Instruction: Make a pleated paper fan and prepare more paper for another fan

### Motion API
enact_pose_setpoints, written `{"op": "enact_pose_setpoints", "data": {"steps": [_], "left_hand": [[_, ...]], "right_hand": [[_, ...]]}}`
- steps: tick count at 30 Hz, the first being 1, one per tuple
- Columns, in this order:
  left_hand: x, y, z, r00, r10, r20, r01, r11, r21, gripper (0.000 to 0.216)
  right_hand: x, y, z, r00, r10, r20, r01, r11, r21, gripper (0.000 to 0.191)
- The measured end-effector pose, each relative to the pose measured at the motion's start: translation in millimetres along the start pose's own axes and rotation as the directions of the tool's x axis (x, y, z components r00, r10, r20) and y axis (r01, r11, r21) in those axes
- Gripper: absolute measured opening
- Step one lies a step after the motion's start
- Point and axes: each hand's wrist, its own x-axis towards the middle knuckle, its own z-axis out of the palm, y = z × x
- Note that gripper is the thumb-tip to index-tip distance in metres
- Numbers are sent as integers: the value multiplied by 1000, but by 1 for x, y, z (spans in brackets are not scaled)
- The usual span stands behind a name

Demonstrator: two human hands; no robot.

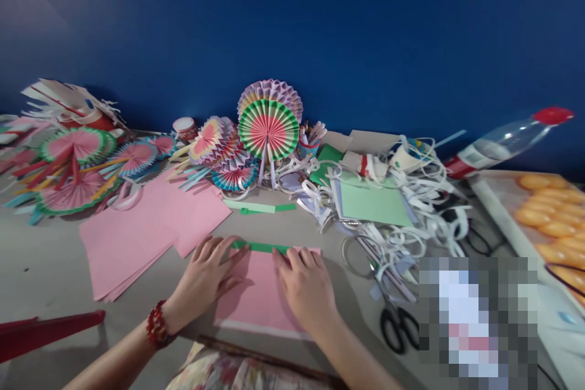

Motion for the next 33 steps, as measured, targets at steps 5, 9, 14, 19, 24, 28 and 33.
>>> {"op": "enact_pose_setpoints", "data": {"steps": [5, 9, 14, 19, 24, 28, 33], "left_hand": [[-18, -17, 4, 998, -49, -26, 49, 998, 29, 46], [-27, -25, 6, 989, -119, -91, 122, 992, 26, 40], [-19, -19, 1, 984, -119, -133, 119, 993, -11, 43], [-11, -15, 3, 997, -36, -66, 39, 999, 35, 47], [-14, -19, 9, 995, -37, -94, 43, 997, 57, 46], [-14, -20, 9, 994, -36, -104, 41, 998, 47, 44], [-15, -23, 8, 986, -75, -149, 71, 997, -30, 45]], "right_hand": [[-16, 14, 4, 999, 39, -28, -38, 999, 11, 39], [-19, 17, 5, 998, 36, -51, -35, 999, 25, 38], [-15, 16, 5, 997, 26, -70, -23, 999, 38, 36], [-15, 19, 6, 996, 26, -82, -22, 998, 51, 35], [-15, 19, 6, 994, 12, -106, -12, 1000, -1, 35], [-12, 18, 5, 997, -6, -80, 3, 999, -45, 37], [-6, 29, -5, 1000, 13, -21, -11, 995, 101, 25]]}}
